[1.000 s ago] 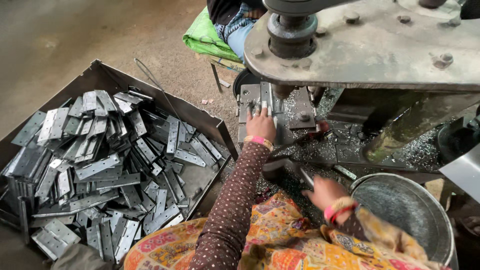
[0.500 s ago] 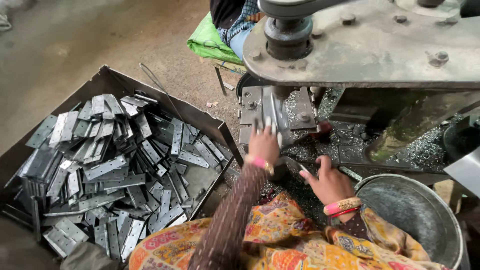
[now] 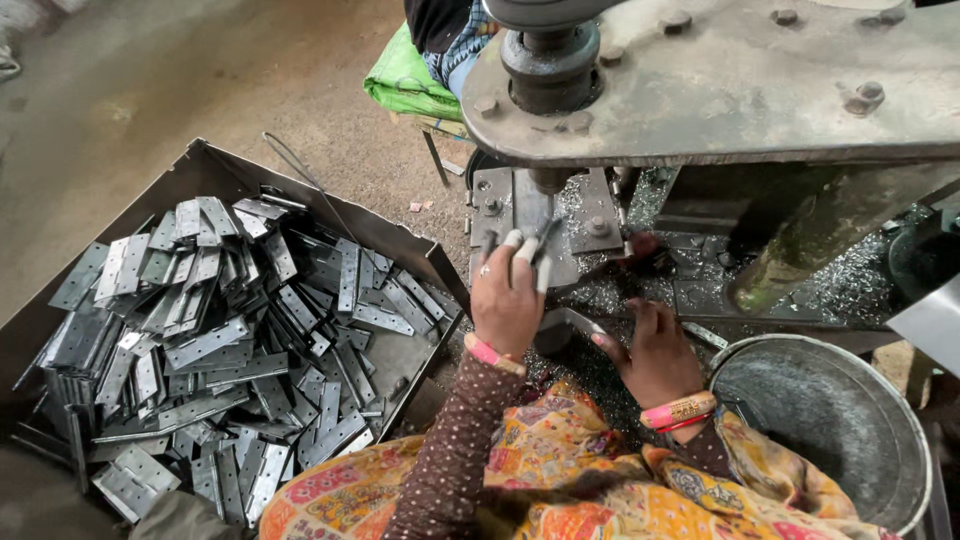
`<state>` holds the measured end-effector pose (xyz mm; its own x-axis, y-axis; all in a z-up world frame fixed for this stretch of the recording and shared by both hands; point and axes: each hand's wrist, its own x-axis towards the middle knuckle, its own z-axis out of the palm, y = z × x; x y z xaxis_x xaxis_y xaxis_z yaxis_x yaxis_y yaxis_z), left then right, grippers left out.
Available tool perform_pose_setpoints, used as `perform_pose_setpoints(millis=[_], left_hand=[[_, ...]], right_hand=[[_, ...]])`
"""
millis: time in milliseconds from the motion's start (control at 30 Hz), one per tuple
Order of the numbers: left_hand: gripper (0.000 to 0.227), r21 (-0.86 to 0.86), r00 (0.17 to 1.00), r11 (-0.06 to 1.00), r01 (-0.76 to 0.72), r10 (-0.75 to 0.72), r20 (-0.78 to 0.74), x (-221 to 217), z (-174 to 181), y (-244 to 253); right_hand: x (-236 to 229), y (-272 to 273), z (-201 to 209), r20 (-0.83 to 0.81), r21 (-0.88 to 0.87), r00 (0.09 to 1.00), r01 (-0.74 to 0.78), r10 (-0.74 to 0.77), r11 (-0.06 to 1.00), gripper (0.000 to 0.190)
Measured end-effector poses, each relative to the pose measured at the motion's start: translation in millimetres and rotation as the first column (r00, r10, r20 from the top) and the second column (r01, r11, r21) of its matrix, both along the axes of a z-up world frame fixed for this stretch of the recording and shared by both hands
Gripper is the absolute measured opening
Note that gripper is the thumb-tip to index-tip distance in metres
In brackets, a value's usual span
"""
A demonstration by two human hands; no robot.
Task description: The person operates a manual press machine to process metal pieces. They pick up metal pieces from a large bin, place them into the press, and use a lever to activate the machine, repeating this process continuously.
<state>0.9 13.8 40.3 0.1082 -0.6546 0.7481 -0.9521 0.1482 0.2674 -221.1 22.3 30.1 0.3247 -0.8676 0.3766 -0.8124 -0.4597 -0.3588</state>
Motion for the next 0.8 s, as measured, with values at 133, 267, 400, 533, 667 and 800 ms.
perform_pose_setpoints(millis=[133, 267, 400, 533, 667, 800], left_hand=[[0.028, 0.249, 0.954, 0.957, -0.150, 0.074, 0.292, -5, -18, -25], [0.047, 0.663, 0.994, 0.747, -0.040, 0.095, -0.047, 10, -32, -19], [0.061, 0.389, 0.908, 0.831, -0.399, 0.300, 0.292, 25, -29, -12], [0.057, 0.496, 0.941, 0.826, -0.270, 0.116, 0.319, 8, -21, -7], [0.035, 0.550, 0.967, 0.812, -0.193, 0.064, 0.245, -21, -20, -12], [0.037, 0.416, 0.990, 0.899, -0.138, 0.113, 0.084, -19, -31, -16]], right_hand=[[0, 3, 1, 0.001, -0.016, 1.000, -0.028, 0.028, 0.999, 0.067], [0, -1, 3, -0.107, 0.104, 0.994, -0.008, 0.019, 0.995, 0.065], [-3, -5, -16, -0.289, 0.286, 0.952, -0.017, 0.103, 0.958, 0.062], [1, -26, -29, -0.471, 0.533, 0.850, 0.062, 0.235, 0.844, 0.060], [3, -27, -35, -0.495, 0.562, 0.833, 0.089, 0.248, 0.822, 0.060], [-12, -10, -62, -0.450, 0.558, 0.884, 0.167, 0.127, 0.813, 0.050]])
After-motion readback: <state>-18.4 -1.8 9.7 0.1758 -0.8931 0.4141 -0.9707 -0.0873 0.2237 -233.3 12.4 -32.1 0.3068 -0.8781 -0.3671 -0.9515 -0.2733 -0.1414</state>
